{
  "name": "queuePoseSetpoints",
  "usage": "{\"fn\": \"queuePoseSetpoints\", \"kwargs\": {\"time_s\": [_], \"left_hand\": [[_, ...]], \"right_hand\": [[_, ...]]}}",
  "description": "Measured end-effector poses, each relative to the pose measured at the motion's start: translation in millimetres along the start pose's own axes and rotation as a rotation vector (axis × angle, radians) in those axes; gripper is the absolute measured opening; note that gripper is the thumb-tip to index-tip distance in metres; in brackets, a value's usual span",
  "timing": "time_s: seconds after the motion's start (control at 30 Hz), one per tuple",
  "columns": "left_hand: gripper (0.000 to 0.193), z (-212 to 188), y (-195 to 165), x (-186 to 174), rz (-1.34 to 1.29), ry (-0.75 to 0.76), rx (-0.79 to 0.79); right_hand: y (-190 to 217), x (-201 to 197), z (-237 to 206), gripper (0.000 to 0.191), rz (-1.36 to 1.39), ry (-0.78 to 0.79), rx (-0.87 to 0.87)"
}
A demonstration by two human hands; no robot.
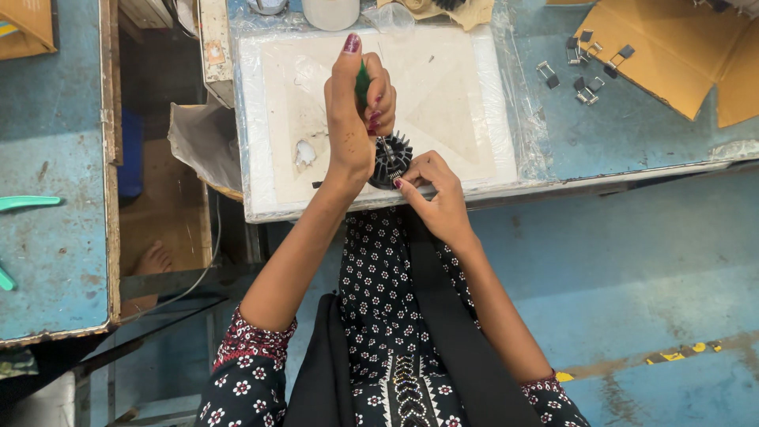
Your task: The person assembles LED light fixtures by attaching a metal ring to the light head, applying adhesive tape, and securing a mounting bracket with a screwdriver. They handle multiple units, placing finished items aside.
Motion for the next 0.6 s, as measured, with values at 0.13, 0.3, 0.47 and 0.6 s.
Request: {"fn": "queuePoseSetpoints", "kwargs": {"time_s": [0.13, 0.3, 0.47, 0.6], "left_hand": [[0.055, 0.1, 5.0, -0.7, 0.011, -0.01, 0.004], [0.055, -2.9, 7.5, 0.7, 0.087, 0.013, 0.029], [0.054, -14.5, 15.0, 11.3, 0.133, 0.038, 0.044], [0.054, -28.1, 16.6, 20.8, 0.251, 0.02, 0.076]], "right_hand": [[1.9, 0.7, 0.3, 0.01, -0.016, -0.002, -0.026], [1.0, 1.2, 0.1, 0.011, -0.021, -0.002, -0.029], [-2.7, 1.2, -2.4, 0.01, -0.026, 0.008, -0.027], [-2.2, 1.7, 0.8, 0.012, -0.075, 0.015, -0.057]]}}
Point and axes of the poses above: each hand's wrist, its own z-axis towards the middle knuckle, its own x-axis out of the palm, y = z × x, the point moved 8 cm from there along z, towards the middle knuckle, and after that the axes turned 3 degrees about x, right-handed, at the moved point
